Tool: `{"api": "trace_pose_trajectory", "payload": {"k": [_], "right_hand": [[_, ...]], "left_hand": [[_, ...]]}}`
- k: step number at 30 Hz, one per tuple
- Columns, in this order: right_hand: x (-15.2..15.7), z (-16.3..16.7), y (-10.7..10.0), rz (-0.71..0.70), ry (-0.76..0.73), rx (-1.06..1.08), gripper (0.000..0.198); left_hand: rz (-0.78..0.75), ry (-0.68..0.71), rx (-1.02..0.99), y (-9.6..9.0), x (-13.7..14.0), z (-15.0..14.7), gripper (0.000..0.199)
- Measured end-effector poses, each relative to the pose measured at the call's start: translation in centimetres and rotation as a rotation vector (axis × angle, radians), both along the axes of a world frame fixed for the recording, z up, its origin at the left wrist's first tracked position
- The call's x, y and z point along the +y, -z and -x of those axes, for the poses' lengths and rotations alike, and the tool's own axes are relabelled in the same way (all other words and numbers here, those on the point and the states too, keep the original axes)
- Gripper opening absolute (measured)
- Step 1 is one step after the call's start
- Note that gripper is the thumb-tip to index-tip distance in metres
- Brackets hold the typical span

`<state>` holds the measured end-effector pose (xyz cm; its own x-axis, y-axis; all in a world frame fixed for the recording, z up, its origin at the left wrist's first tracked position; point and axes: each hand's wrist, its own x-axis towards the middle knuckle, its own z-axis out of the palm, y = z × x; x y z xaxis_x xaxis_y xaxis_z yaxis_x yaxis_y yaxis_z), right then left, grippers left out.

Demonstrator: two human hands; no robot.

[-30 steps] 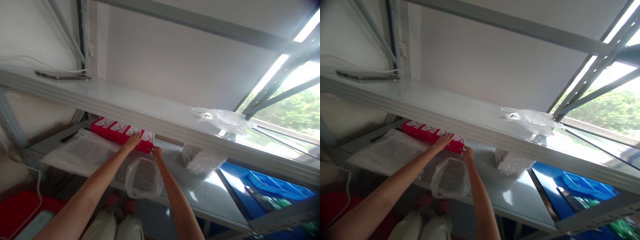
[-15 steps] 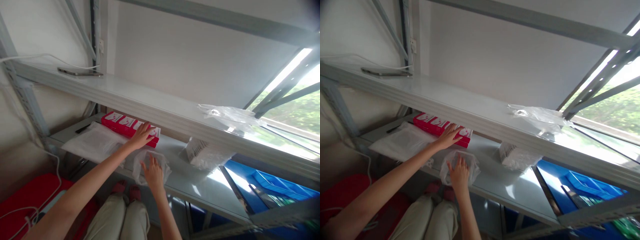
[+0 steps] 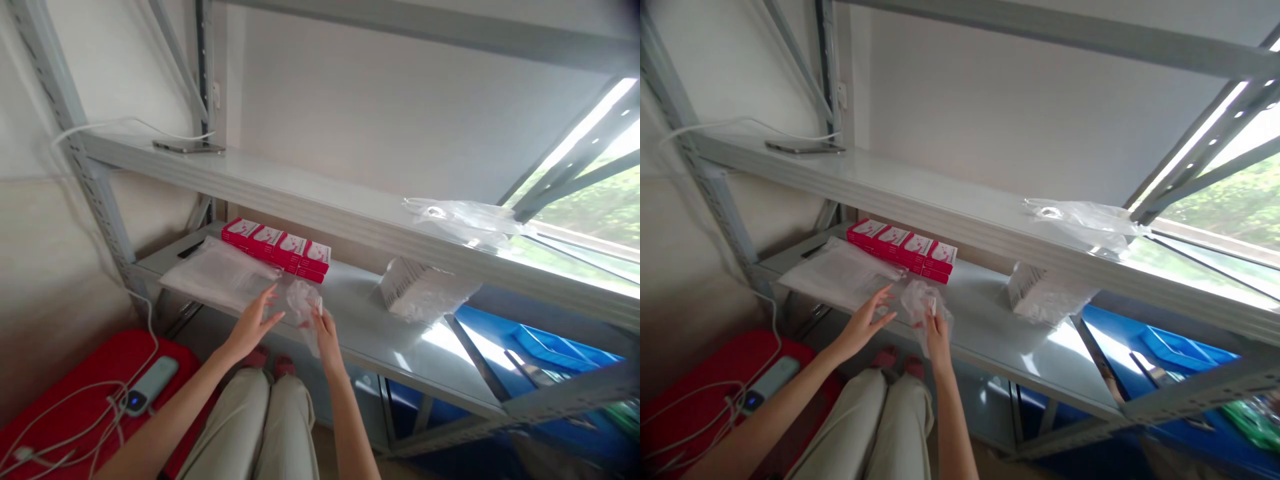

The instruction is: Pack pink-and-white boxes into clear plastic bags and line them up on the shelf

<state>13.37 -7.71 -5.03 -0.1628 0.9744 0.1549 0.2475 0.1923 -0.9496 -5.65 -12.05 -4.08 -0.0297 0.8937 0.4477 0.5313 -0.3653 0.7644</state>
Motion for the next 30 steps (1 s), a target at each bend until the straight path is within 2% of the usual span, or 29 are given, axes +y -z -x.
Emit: {"api": "trace_pose_trajectory", "payload": {"k": [2, 4, 9, 13, 17, 20, 23, 25, 27, 30], "right_hand": [[-1.7, -1.2, -1.3, 0.096, -0.050, 0.251, 0.057], [-3.4, -2.1, -2.5, 0.163, -0.054, 0.379, 0.061], [-6.1, -3.0, -4.2, 0.177, -0.032, 0.459, 0.056], [-7.4, -2.7, -4.4, 0.181, -0.046, 0.483, 0.057], [-8.3, -2.5, -4.1, 0.242, -0.065, 0.511, 0.050], [-7.7, -4.2, -3.8, 0.215, 0.033, 0.589, 0.039], [-5.8, -7.9, -3.7, 0.075, 0.151, 0.634, 0.033], [-4.3, -10.7, -3.8, -0.016, 0.199, 0.637, 0.028], [-3.2, -12.9, -4.0, -0.016, 0.207, 0.602, 0.022], [-2.3, -14.5, -4.2, 0.032, 0.182, 0.528, 0.022]], "left_hand": [[0.021, 0.058, -0.045, 0.0, -0.8, -1.1, 0.065], [0.005, 0.098, -0.095, -0.4, -1.5, -2.3, 0.061], [-0.115, 0.114, -0.149, -2.6, -2.6, -4.3, 0.022], [-0.184, 0.155, -0.167, -3.7, -3.4, -4.8, 0.016], [-0.140, 0.164, -0.302, -4.0, -4.2, -4.5, 0.020], [-0.064, 0.162, -0.413, -3.7, -4.5, -3.0, 0.022], [-0.012, 0.034, -0.494, -3.1, -4.6, -0.3, 0.026], [0.006, -0.033, -0.481, -3.0, -4.6, 1.3, 0.027], [0.011, -0.032, -0.418, -3.0, -4.6, 2.2, 0.026], [0.017, 0.008, -0.340, -3.0, -4.4, 1.9, 0.025]]}}
